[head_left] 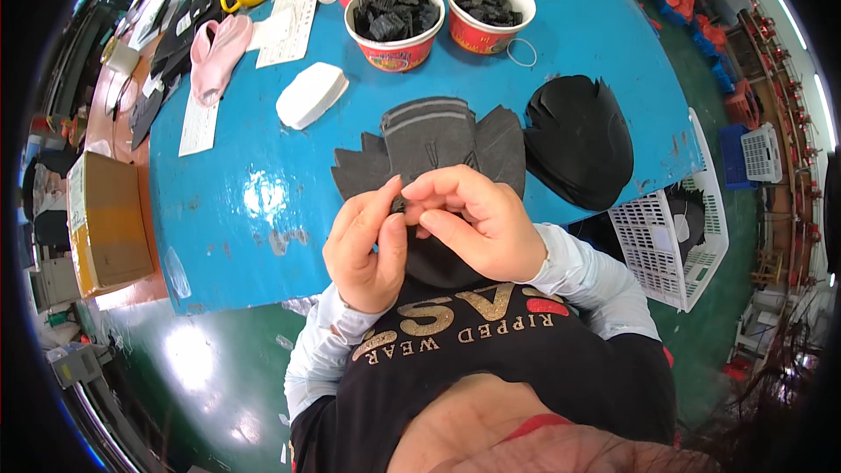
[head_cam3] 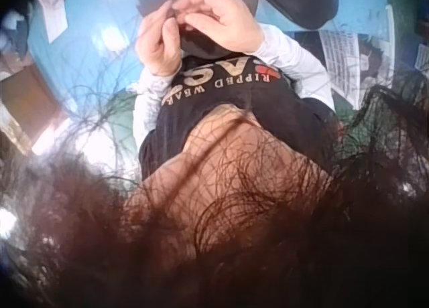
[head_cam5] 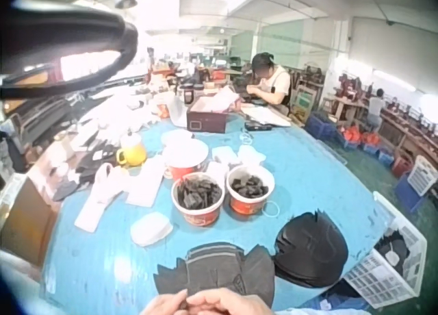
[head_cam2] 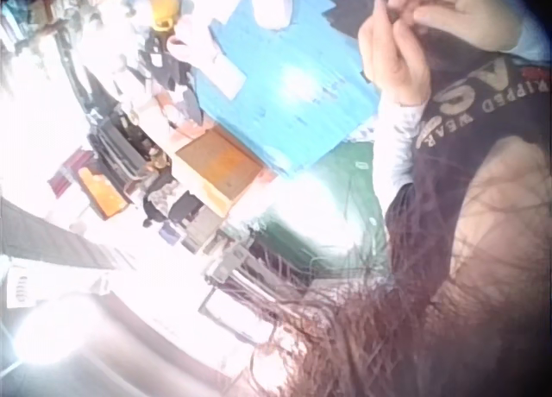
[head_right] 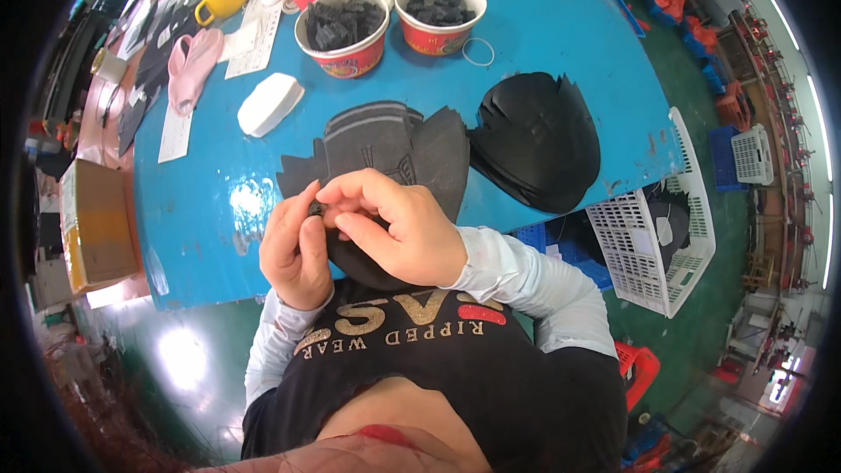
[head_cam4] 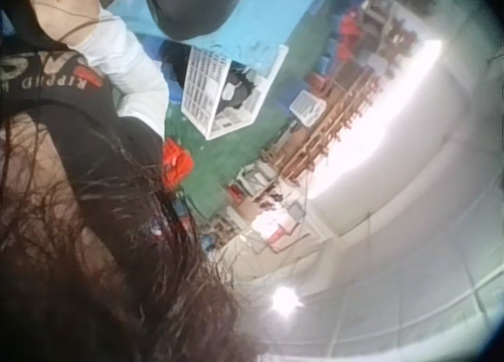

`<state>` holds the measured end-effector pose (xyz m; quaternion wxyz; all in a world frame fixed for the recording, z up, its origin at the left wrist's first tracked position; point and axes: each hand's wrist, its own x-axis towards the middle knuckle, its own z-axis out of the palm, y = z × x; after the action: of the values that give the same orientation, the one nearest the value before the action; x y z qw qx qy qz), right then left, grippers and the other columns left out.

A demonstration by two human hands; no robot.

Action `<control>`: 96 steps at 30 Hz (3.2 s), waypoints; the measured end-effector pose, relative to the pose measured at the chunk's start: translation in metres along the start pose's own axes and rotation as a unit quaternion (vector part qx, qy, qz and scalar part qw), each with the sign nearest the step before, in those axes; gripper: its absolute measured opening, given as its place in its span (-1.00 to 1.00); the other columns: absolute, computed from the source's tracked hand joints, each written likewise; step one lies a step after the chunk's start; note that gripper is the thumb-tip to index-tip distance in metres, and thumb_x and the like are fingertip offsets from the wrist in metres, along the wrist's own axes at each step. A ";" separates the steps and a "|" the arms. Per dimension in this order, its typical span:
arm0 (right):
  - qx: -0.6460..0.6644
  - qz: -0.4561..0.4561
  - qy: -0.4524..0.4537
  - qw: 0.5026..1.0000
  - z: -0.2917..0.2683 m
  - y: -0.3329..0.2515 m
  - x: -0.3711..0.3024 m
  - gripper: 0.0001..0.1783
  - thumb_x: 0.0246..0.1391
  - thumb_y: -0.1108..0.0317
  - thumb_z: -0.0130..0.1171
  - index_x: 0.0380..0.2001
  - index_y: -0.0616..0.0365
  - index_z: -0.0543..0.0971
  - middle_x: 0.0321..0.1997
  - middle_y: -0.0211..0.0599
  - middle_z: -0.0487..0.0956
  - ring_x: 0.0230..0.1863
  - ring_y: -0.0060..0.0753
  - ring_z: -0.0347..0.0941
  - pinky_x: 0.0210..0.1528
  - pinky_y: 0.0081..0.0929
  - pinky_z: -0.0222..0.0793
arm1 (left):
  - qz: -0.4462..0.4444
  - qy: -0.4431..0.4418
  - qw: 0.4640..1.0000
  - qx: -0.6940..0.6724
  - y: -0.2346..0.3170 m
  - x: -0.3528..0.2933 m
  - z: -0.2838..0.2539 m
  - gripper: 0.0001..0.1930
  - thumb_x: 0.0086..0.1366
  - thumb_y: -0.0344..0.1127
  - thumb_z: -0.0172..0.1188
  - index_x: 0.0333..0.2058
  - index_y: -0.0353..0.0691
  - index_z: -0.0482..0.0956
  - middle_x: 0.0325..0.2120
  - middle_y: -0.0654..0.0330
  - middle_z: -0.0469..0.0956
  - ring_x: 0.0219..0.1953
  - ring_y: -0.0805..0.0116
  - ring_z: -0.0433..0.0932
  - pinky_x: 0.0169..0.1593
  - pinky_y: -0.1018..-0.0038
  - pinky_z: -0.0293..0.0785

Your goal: The person sews small plastic components onto a shoe upper part by hand, using a needle and thread.

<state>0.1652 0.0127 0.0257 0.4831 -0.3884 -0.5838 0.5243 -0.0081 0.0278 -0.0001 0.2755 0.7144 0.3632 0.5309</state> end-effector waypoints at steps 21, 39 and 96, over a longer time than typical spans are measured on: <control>-0.729 0.148 -0.044 0.667 -0.160 0.014 0.210 -0.75 -0.05 0.31 0.20 -0.24 -0.11 0.71 -0.08 -0.25 0.66 0.00 -0.13 0.56 0.02 -0.17 0.48 | -0.047 -0.053 0.936 0.345 -0.080 -0.037 -0.092 -0.74 0.17 -0.57 0.20 -0.14 -0.27 0.62 -0.31 0.05 0.54 -0.31 0.07 0.48 -0.13 0.26 0.39; -0.645 0.110 -0.032 0.756 -0.184 0.012 0.204 -0.69 -0.01 0.19 0.26 -0.16 -0.03 0.66 -0.10 -0.24 0.65 -0.02 -0.15 0.56 0.00 -0.23 0.44 | 0.031 0.107 0.949 0.295 -0.039 -0.024 -0.064 -0.75 0.17 -0.63 0.17 -0.15 -0.34 0.59 -0.22 0.00 0.47 -0.23 0.13 0.50 -0.19 0.33 0.45; -0.253 -0.151 0.123 0.948 -0.032 -0.012 -0.011 -0.70 -0.04 0.53 0.35 -0.16 0.21 0.61 -0.12 -0.15 0.59 -0.12 -0.23 0.56 -0.05 -0.44 0.45 | -0.178 -0.030 0.939 -0.291 0.006 0.003 0.015 -0.78 0.31 -0.50 0.21 -0.07 -0.35 0.63 -0.07 0.05 0.58 -0.06 0.40 0.55 -0.05 0.55 0.47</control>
<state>0.1995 0.0078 0.0351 0.5110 -0.4664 -0.6849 0.2284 0.0086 0.0263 0.0019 0.5723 0.5420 0.3061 0.5339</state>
